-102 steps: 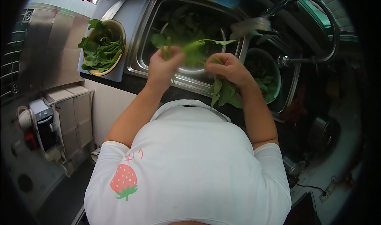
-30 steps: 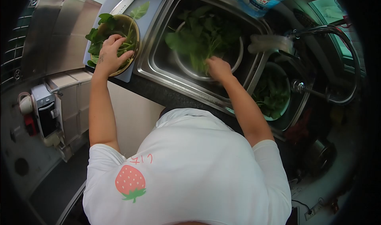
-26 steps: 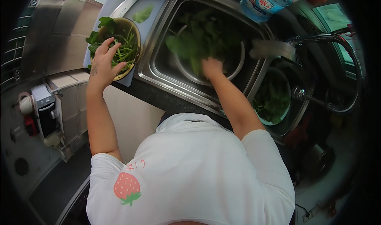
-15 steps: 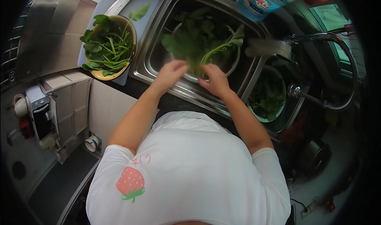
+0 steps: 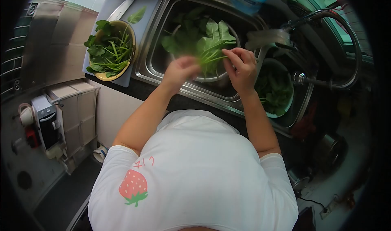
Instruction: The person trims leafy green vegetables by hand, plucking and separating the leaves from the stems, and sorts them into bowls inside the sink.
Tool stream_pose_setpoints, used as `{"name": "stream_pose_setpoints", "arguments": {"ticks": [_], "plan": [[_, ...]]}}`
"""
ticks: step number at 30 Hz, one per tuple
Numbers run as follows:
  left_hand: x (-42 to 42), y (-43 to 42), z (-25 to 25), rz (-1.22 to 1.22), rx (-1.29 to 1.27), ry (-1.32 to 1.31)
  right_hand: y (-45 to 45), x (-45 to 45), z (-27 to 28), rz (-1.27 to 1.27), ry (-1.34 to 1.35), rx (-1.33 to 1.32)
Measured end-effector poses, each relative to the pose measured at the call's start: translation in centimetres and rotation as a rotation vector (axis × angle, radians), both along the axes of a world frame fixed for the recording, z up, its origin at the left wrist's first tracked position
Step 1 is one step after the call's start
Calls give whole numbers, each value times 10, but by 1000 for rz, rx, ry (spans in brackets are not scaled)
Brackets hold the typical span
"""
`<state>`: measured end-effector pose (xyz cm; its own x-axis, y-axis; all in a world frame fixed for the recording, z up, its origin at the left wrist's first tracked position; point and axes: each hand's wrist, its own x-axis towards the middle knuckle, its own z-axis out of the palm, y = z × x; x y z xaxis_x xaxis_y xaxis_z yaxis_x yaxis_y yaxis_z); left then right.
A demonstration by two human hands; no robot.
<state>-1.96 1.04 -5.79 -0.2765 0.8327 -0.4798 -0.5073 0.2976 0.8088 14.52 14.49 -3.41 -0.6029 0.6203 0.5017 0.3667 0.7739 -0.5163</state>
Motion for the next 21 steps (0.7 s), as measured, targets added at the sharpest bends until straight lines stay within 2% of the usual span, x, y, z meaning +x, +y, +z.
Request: {"name": "stream_pose_setpoints", "arguments": {"ticks": [3,7,10,13,14,17,21], "plan": [[7,-4,20,-7,39,15,4,-3,9,162,-7,225],[11,-7,28,110,69,-47,-6,1,15,176,24,207],[14,-9,30,157,84,-87,-21,5,6,171,67,-81],[19,-7,34,206,128,-17,-31,8,-2,-2,643,-1515],[20,-7,39,216,158,14,-27,10,-3,-73,855,-1547],[16,-8,43,187,181,99,-10,23,19,-31,671,-1166],[19,-11,53,111,216,139,-8,18,61,316,36,-393]]}}
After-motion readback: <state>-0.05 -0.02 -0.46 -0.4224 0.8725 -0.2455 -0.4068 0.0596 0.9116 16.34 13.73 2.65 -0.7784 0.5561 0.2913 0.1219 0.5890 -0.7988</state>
